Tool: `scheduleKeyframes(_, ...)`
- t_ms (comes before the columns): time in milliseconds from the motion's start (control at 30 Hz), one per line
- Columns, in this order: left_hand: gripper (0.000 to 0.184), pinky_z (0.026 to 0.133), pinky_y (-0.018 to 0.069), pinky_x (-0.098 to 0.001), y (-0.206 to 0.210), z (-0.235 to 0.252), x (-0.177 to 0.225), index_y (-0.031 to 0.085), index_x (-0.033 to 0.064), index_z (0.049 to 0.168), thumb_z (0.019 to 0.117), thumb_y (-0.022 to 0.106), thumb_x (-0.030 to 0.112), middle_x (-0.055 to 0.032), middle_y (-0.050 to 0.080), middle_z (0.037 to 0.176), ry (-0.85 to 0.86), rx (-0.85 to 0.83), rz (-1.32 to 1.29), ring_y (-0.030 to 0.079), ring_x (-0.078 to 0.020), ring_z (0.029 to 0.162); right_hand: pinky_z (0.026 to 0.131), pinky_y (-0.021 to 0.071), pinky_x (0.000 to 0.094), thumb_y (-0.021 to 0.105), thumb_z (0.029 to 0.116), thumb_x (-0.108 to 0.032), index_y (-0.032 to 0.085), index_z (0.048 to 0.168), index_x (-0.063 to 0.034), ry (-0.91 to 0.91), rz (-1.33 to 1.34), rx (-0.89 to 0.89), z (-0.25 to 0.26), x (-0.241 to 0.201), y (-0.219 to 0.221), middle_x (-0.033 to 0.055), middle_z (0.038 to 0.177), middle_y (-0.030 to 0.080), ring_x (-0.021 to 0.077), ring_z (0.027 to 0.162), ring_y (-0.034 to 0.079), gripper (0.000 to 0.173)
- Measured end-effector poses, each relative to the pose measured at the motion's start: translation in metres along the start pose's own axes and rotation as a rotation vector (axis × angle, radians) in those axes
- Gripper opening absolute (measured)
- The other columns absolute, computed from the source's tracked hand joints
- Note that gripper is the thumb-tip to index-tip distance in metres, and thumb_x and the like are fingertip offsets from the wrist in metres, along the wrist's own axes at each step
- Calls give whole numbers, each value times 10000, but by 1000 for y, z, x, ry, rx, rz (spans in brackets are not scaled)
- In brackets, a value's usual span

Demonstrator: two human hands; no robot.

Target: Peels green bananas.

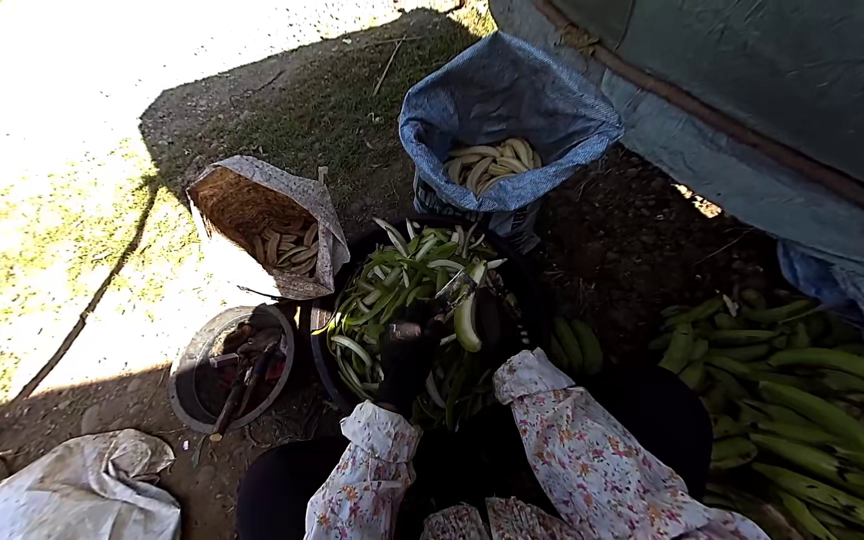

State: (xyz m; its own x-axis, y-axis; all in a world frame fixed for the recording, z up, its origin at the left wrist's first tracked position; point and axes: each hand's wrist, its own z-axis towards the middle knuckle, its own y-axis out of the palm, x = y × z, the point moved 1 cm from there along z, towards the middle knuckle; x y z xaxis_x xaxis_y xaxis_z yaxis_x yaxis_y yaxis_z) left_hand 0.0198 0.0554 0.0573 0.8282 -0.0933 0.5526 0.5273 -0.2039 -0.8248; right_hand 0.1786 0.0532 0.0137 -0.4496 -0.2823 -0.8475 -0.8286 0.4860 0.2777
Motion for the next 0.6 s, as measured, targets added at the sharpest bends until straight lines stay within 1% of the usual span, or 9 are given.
scheduleKeyframes(67, 533, 950, 495, -592, 5, -30, 8, 616, 98, 1395, 1013, 517, 457, -223, 640, 1258, 30, -19, 14, 624, -405, 1156, 948, 526, 406, 347, 1123, -235, 521, 1387, -11, -11, -114, 114, 3, -24, 6, 180, 1258, 607, 219, 1107, 611, 387)
scheduleKeyframes(100, 530, 928, 500, -598, 9, -41, 8, 628, 76, 1375, 1006, 533, 443, -231, 649, 1229, 54, 28, 6, 632, -418, 1130, 1030, 461, 482, 368, 1125, -269, 507, 1428, -28, 51, -126, 166, -1, -41, 10, 204, 1359, 570, 281, 1218, 561, 411)
scheduleKeyframes(133, 526, 902, 510, -597, 13, -47, 6, 642, 60, 1356, 998, 547, 434, -234, 657, 1197, 68, 87, 2, 642, -422, 1096, 1040, 445, 537, 378, 1119, -318, 519, 1423, -40, 32, -150, 235, 0, -43, 14, 216, 1377, 563, 327, 1254, 545, 435)
scheduleKeyframes(200, 515, 869, 521, -604, 14, -45, 3, 649, 53, 1341, 999, 550, 425, -252, 660, 1180, 58, 148, 25, 654, -438, 1063, 1019, 471, 520, 374, 1119, -301, 527, 1400, 2, -118, -230, 293, 6, -26, 20, 244, 1338, 581, 340, 1222, 569, 441)
scheduleKeyframes(300, 506, 923, 513, -584, 4, -12, -3, 638, 94, 1373, 1030, 496, 438, -227, 662, 1235, -7, 99, 44, 651, -400, 1121, 990, 506, 382, 310, 1126, -273, 520, 1387, 3, -179, -224, 99, 6, -2, 24, 177, 1271, 605, 199, 1137, 600, 434)
scheduleKeyframes(400, 485, 1010, 447, -620, -5, 33, -19, 632, 148, 1387, 1041, 492, 458, -183, 650, 1298, 4, 62, -10, 598, -366, 1225, 1028, 485, 405, 323, 1118, -341, 550, 1405, -39, -62, -417, -256, -17, -2, 13, 152, 1308, 627, 188, 1178, 605, 475)
scheduleKeyframes(467, 466, 971, 441, -660, -10, 54, -22, 624, 170, 1384, 1045, 492, 462, -198, 627, 1303, 4, 31, 38, 589, -402, 1208, 1020, 491, 367, 359, 1104, -301, 565, 1392, -25, -61, -574, -422, -19, -3, 3, 149, 1283, 637, 165, 1156, 610, 449)
scheduleKeyframes(533, 457, 940, 466, -654, -10, 59, -17, 627, 190, 1380, 1045, 498, 472, -189, 632, 1292, -22, 28, 60, 607, -396, 1175, 980, 518, 339, 361, 1087, -283, 529, 1431, -40, -43, -546, -443, -12, -2, -3, 126, 1239, 661, 141, 1098, 641, 453)
scheduleKeyframes(600, 469, 930, 476, -638, -4, 51, -13, 633, 170, 1374, 1034, 503, 465, -188, 648, 1272, 11, 58, 45, 622, -391, 1157, 889, 571, 323, 351, 1104, -258, 502, 1441, -51, -17, -366, -328, -2, -1, -4, 114, 1151, 695, 143, 990, 688, 424)
